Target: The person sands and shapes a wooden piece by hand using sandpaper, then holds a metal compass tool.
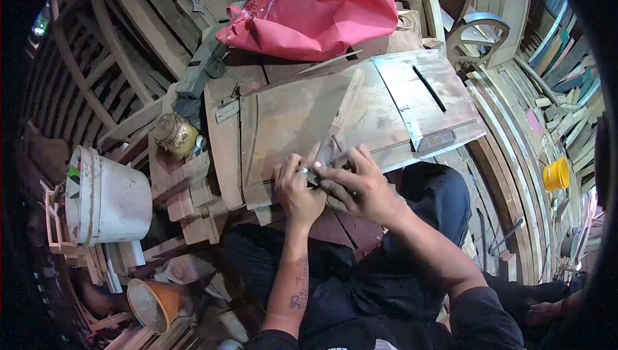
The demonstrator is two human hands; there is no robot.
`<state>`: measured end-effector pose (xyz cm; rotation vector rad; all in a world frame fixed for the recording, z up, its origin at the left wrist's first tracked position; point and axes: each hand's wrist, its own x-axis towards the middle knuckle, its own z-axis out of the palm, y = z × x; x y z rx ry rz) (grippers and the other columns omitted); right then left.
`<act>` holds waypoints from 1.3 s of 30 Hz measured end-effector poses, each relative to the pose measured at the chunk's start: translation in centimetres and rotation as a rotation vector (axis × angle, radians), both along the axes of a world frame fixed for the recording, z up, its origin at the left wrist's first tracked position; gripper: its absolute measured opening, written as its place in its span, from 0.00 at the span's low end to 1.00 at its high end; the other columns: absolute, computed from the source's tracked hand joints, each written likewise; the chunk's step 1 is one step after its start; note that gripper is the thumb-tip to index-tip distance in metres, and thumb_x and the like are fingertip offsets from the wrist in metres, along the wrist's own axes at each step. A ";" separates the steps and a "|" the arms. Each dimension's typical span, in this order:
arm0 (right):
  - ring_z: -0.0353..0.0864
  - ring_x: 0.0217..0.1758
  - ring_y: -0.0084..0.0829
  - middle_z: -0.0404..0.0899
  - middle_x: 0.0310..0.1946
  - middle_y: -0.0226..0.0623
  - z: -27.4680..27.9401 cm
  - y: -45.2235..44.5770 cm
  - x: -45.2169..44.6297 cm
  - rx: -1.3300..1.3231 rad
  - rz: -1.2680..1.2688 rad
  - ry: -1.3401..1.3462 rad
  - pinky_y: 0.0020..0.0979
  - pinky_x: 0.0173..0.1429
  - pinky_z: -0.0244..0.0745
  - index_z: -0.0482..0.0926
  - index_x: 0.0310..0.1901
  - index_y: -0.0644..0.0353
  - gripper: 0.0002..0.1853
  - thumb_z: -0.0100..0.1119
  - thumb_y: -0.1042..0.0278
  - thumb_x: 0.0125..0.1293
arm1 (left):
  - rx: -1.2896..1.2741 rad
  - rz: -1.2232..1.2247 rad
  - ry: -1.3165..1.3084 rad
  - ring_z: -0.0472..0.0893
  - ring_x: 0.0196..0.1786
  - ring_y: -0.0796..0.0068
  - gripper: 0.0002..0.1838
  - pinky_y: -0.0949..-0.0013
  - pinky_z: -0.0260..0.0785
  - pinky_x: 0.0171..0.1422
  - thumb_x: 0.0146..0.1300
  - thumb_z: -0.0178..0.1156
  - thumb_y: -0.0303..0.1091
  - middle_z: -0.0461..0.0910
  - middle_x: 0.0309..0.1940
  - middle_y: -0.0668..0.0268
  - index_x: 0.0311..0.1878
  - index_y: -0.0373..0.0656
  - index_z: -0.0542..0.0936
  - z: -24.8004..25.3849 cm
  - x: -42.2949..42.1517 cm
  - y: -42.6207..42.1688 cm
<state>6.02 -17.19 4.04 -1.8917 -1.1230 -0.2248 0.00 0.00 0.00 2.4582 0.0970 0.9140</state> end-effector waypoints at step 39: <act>0.74 0.45 0.42 0.78 0.40 0.40 -0.2 -0.3 0.6 0.056 0.045 -0.019 0.38 0.52 0.70 0.90 0.57 0.56 0.21 0.77 0.72 0.62 | -0.038 -0.006 -0.025 0.77 0.42 0.53 0.34 0.53 0.69 0.51 0.50 0.68 0.26 0.75 0.36 0.61 0.66 0.51 0.87 0.5 0.8 -0.6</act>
